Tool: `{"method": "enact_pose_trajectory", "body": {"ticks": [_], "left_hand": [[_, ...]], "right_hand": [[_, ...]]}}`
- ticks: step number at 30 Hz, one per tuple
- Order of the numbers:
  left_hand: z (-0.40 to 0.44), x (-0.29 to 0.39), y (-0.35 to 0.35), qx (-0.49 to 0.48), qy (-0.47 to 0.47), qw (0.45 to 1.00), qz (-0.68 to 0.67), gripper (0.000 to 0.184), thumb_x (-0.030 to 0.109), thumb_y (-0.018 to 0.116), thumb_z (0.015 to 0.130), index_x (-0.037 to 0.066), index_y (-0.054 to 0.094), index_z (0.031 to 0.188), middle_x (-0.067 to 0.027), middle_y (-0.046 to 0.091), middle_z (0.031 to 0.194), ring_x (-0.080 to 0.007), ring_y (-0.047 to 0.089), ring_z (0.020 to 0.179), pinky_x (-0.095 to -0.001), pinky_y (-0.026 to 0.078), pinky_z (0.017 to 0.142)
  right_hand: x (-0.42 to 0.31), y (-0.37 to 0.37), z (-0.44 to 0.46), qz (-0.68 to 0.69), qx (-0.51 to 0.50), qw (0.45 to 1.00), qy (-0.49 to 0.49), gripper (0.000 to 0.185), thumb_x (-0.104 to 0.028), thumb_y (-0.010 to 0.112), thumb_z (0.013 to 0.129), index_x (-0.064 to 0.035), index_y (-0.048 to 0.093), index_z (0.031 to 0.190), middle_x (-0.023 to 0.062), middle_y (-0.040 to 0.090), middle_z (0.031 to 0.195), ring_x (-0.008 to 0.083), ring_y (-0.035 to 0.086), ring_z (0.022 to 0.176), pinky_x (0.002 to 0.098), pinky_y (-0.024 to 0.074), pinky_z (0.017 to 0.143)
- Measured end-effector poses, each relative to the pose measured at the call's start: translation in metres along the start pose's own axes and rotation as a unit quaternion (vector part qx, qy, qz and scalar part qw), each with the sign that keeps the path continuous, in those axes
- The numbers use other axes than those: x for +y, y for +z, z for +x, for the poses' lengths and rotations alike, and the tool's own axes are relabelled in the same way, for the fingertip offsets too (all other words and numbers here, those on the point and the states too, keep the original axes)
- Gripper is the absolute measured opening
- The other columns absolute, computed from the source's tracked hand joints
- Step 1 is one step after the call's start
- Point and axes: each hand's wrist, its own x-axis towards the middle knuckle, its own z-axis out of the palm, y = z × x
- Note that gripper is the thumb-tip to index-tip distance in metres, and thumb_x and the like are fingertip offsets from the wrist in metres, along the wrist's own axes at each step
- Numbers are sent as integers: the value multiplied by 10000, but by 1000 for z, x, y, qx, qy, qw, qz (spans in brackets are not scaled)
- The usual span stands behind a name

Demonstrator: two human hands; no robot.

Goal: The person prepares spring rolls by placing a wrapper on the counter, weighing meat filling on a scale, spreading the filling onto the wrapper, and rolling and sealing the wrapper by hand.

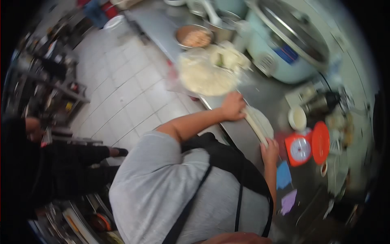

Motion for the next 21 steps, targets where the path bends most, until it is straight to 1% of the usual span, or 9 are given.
{"method": "enact_pose_trajectory", "body": {"ticks": [1, 2, 5, 8, 10, 12, 15, 18, 21], "left_hand": [[1, 26, -2, 53, 47, 997, -42, 353, 320, 663, 606, 101, 617, 878, -119, 514, 946, -300, 464, 934, -427, 347, 776], [-1, 38, -1, 32, 63, 996, -51, 370, 278, 674, 622, 118, 613, 950, -102, 518, 964, -286, 466, 949, -420, 342, 791], [-4, 59, 16, 8, 68, 994, -82, 307, 255, 668, 660, 143, 625, 942, -38, 536, 916, -242, 472, 934, -392, 330, 808], [-4, 65, 16, -7, 51, 996, -71, 259, 255, 664, 683, 154, 634, 920, -21, 540, 882, -224, 475, 927, -378, 319, 821], [-3, 64, 18, -13, 52, 996, -76, 246, 260, 662, 682, 161, 637, 906, -14, 531, 884, -220, 466, 926, -381, 314, 831], [-3, 63, 20, -12, 48, 996, -71, 230, 267, 661, 684, 166, 640, 889, -9, 527, 883, -215, 462, 922, -380, 311, 837], [-2, 64, 17, -14, 48, 996, -68, 225, 266, 660, 684, 166, 639, 885, -8, 526, 880, -212, 462, 919, -378, 310, 835], [-1, 63, 18, -14, 48, 997, -66, 222, 266, 660, 684, 167, 639, 881, -7, 525, 878, -209, 462, 916, -371, 308, 827], [-2, 64, 18, -18, 44, 997, -66, 222, 267, 660, 684, 167, 639, 881, -7, 525, 877, -208, 462, 915, -368, 306, 824]], "right_hand": [[1, -5, 0, 41, 13, 999, -18, 295, -186, 674, 680, -52, 598, 931, 134, 561, 884, 338, 522, 846, 420, 428, 734], [2, -3, 2, 35, 39, 998, -35, 277, -199, 676, 676, -62, 601, 904, 119, 555, 848, 326, 522, 808, 412, 427, 701], [0, -16, 4, 48, -38, 998, 6, 340, -284, 682, 676, -79, 606, 936, 99, 547, 883, 305, 512, 872, 420, 410, 757], [16, -36, 32, 48, -20, 997, 48, 421, -329, 673, 682, -81, 586, 1010, 113, 541, 970, 303, 489, 955, 421, 400, 803], [35, -42, 60, -39, 48, 996, 66, 488, -345, 660, 701, -71, 548, 1088, 139, 505, 1087, 317, 453, 1031, 416, 383, 855], [48, -48, 87, -113, 26, 984, 134, 558, -390, 634, 722, -59, 510, 1154, 153, 435, 1228, 335, 383, 1135, 430, 321, 931], [66, -41, 112, -201, 0, 964, 175, 534, -414, 608, 740, -51, 541, 1126, 145, 383, 1300, 332, 319, 1201, 459, 252, 973], [59, -53, 126, -223, -124, 942, 220, 495, -443, 581, 753, -48, 593, 1052, 149, 376, 1317, 332, 279, 1235, 470, 216, 987], [58, -60, 116, -195, -3, 965, 173, 359, -342, 592, 758, -63, 629, 981, 147, 399, 1298, 328, 308, 1216, 464, 249, 976]]}}
